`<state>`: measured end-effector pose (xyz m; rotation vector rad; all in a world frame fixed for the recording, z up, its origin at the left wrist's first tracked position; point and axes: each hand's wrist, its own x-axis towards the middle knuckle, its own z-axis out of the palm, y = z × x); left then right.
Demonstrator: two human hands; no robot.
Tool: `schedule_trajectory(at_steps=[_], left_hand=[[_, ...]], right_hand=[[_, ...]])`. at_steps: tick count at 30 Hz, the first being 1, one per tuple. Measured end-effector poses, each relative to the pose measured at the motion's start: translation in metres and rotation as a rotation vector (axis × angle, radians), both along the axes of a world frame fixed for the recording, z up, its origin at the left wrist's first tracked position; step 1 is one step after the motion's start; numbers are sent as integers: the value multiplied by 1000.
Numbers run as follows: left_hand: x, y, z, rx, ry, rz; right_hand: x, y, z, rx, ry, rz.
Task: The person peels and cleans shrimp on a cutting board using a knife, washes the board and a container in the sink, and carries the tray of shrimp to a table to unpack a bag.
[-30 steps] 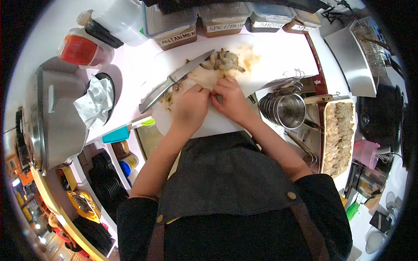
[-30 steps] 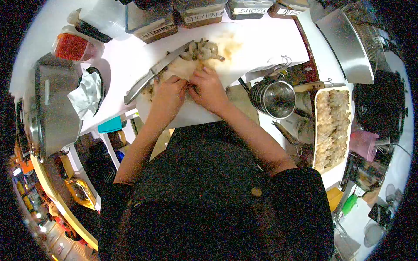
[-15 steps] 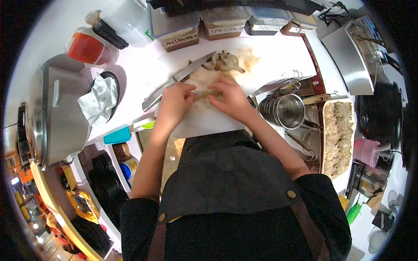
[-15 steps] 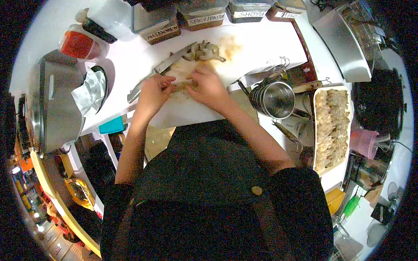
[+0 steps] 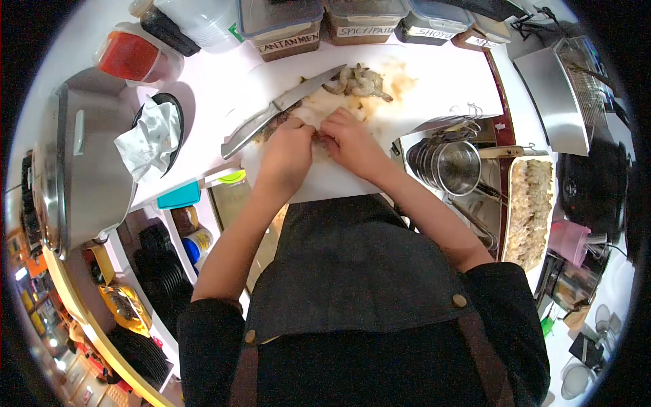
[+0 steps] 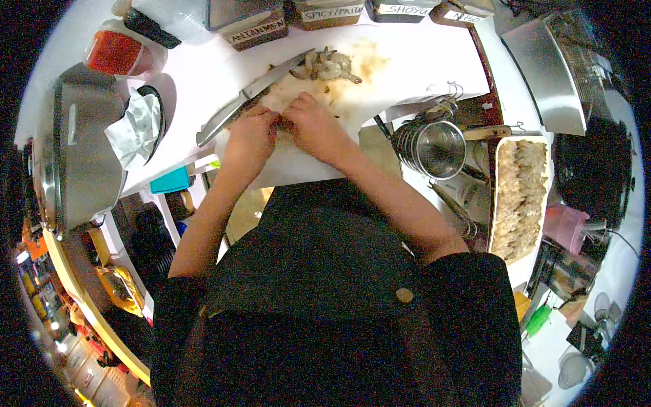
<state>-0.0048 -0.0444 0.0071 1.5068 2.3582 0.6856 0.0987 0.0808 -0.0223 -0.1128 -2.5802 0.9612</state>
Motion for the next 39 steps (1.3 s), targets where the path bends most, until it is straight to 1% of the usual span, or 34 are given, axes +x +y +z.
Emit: schedule_trajectory(at_steps=[3, 6, 7, 9, 10, 12, 13, 17, 21, 22, 25, 27, 28, 30, 33, 36, 39], left_hand=[[-5, 0, -9, 4, 117, -51], [-13, -4, -10, 86, 78, -108], [-16, -6, -8, 101, 28, -134], [-25, -8, -1, 133, -62, -186], [-26, -8, 3, 98, -79, -125], [-24, -9, 6, 23, -126, -8], [-23, -8, 7, 21, -106, -14], [-15, -8, 6, -2, -39, -7], [-17, -11, -1, 3, 4, -23], [-19, -13, 0, 1, -29, -35], [-26, -12, 11, 18, -138, -45], [-20, -11, 18, 37, -253, -26], [-17, -7, 11, 73, -216, -65], [-16, 8, -2, 162, -133, -148], [-16, 16, 0, 54, -72, -194], [-11, 17, 3, -18, 3, -189], [-5, 17, -5, 1, 68, -168]], right_hand=[[0, 4, -2, 69, 49, 48], [-1, 11, -5, 127, 82, 125], [0, 12, -6, 140, 90, 158], [0, 14, -3, 138, -3, 157], [-3, 16, 0, 139, -47, 154], [-6, 12, 6, 145, -26, 67], [-6, 8, 7, 143, -24, 23], [-15, -3, -2, 116, -78, 50], [-15, -6, 3, 128, -101, 49], [-15, -6, 3, 135, -104, 48], [0, 3, 5, 58, 39, -35], [9, 9, 8, 30, -47, -69], [13, 8, 8, 14, -93, -92], [12, 7, 4, 22, -90, -109], [9, 6, 1, 29, -80, -128], [10, 3, 3, 35, -51, -126], [7, 2, 3, 38, -18, -113]])
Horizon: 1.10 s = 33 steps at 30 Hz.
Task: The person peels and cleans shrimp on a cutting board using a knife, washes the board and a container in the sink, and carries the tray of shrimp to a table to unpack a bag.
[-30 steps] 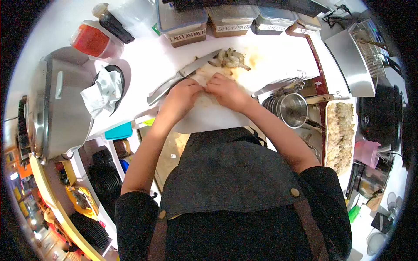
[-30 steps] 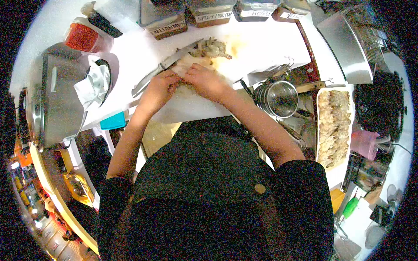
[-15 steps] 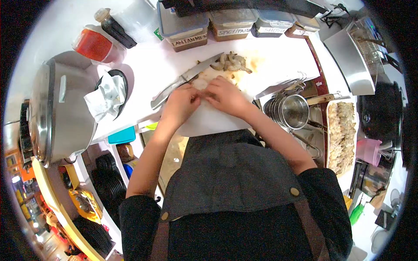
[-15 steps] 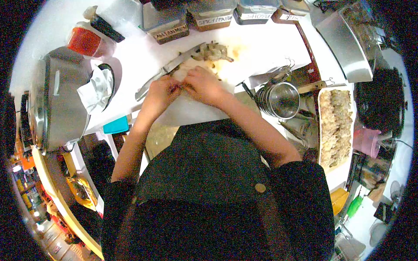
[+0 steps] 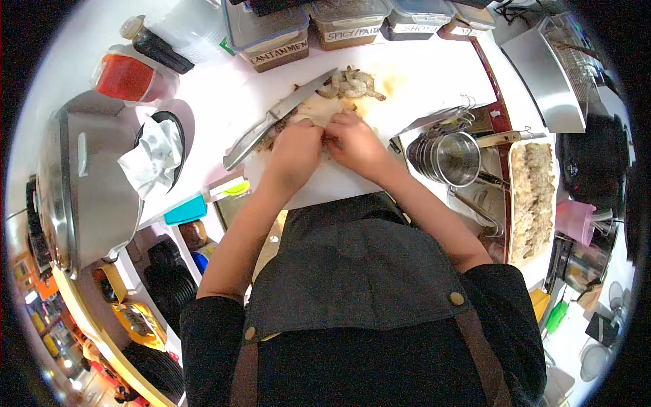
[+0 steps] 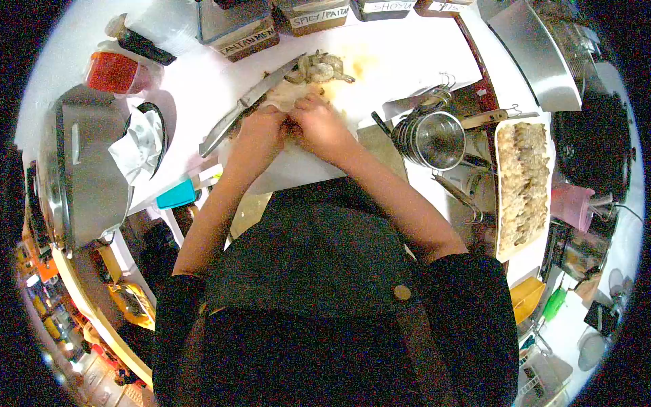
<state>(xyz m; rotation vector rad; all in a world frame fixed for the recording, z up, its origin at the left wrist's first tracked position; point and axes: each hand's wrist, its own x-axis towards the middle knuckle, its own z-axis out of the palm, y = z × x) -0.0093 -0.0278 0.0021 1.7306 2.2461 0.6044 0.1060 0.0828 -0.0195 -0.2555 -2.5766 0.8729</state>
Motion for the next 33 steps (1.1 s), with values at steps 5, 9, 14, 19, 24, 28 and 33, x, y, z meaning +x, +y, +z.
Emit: schedule_trajectory(at_steps=[5, 9, 14, 19, 24, 28, 33], left_hand=[[-4, 3, -4, 15, 17, -62], [-27, -9, 11, 10, -217, -117], [-18, -31, 23, -86, -257, 166], [-13, -35, 8, -26, -123, 179], [-17, -44, 9, 39, -273, 221], [-11, -48, 21, -25, -291, 302], [-16, -44, 7, -27, -203, 232]], right_hand=[[2, 1, -2, 13, -43, 2], [2, 7, 12, 45, -91, 8], [-11, -10, 18, 82, -106, 49], [-24, -18, 7, 102, -194, 96], [-26, -18, 17, 108, -219, 107], [-30, -26, 15, 66, -224, 104], [-33, -30, 16, 35, -230, 104]])
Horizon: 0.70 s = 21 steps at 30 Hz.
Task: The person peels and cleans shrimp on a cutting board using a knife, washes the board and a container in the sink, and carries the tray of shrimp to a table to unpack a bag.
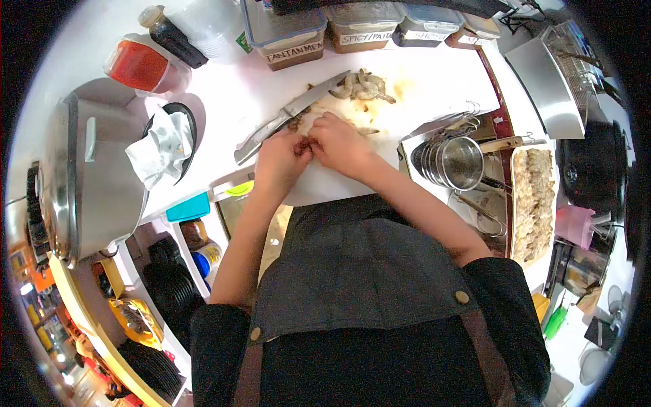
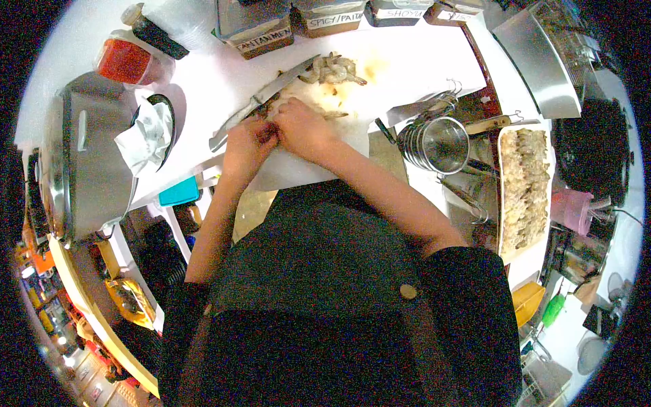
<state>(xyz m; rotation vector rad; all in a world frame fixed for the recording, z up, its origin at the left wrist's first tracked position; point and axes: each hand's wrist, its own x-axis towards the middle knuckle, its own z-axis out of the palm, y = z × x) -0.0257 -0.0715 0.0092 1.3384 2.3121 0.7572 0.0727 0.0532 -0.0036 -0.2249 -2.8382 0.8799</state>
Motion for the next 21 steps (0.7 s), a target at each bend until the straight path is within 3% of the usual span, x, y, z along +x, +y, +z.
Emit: schedule_trajectory(at_steps=[7, 10, 13, 21], left_hand=[[-5, -2, 1, -9, 68, -13], [-11, -14, 0, 136, -78, 53], [-11, -17, 6, 134, -84, 137], [8, -12, 1, 28, 19, 75]], right_hand=[[-1, -5, -5, 129, 180, -3], [2, 0, 0, 170, 156, 12], [6, 0, -6, 69, 236, -45], [-4, -11, -17, 175, 182, -14]])
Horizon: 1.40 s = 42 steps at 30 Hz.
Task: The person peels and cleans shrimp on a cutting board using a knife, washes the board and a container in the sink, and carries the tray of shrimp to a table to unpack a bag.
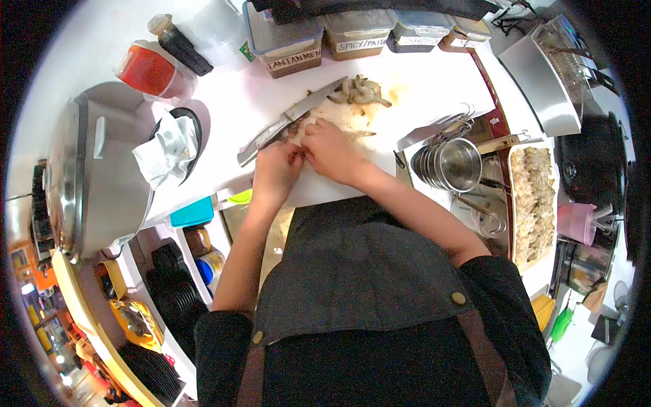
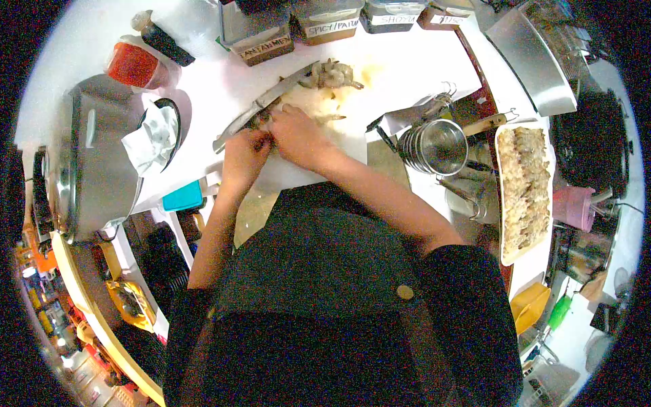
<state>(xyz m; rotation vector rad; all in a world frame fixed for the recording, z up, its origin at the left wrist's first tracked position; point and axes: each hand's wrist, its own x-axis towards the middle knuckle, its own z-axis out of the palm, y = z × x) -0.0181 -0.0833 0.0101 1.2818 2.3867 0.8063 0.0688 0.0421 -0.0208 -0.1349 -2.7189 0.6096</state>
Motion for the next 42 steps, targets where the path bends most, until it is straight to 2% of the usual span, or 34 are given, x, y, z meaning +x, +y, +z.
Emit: schedule_trajectory(at_steps=[2, 5, 8, 11, 14, 20, 23, 26, 28, 32, 35, 37, 40, 42], left_hand=[[3, -2, -4, 40, 152, -18], [0, -5, -10, 80, 182, -29], [-11, -14, -16, 153, 10, 49], [-4, -14, -2, 106, -82, 158], [3, -12, -9, 87, -72, 96], [-7, -21, -2, 27, 15, 174], [-2, -19, -4, 148, 26, 162], [14, -4, -1, 172, 153, 50], [12, -4, -7, 111, 99, 78], [-7, -19, -6, 37, -24, 191], [-11, -23, 4, 30, 150, 206], [-4, -9, 7, 108, 97, 120], [14, 21, 13, 158, 16, -37], [17, 36, 5, 176, 57, -91]], right_hand=[[0, -3, 1, 8, 18, -3], [-1, -1, 4, -10, 38, -5], [4, 2, 3, -53, 58, -16], [7, 2, 1, -60, 41, -26], [5, 0, -1, -42, 27, -30], [4, 2, 0, -69, 48, -31], [3, 4, 1, -73, 56, -25], [1, 10, 4, -94, 86, -3], [2, 16, 6, -130, 140, -1], [22, 43, 13, -209, 137, -111], [47, 65, 17, -281, 32, -221], [58, 67, 21, -275, 35, -239], [54, 59, 17, -194, 20, -131], [45, 50, 21, -143, -1, -112]])
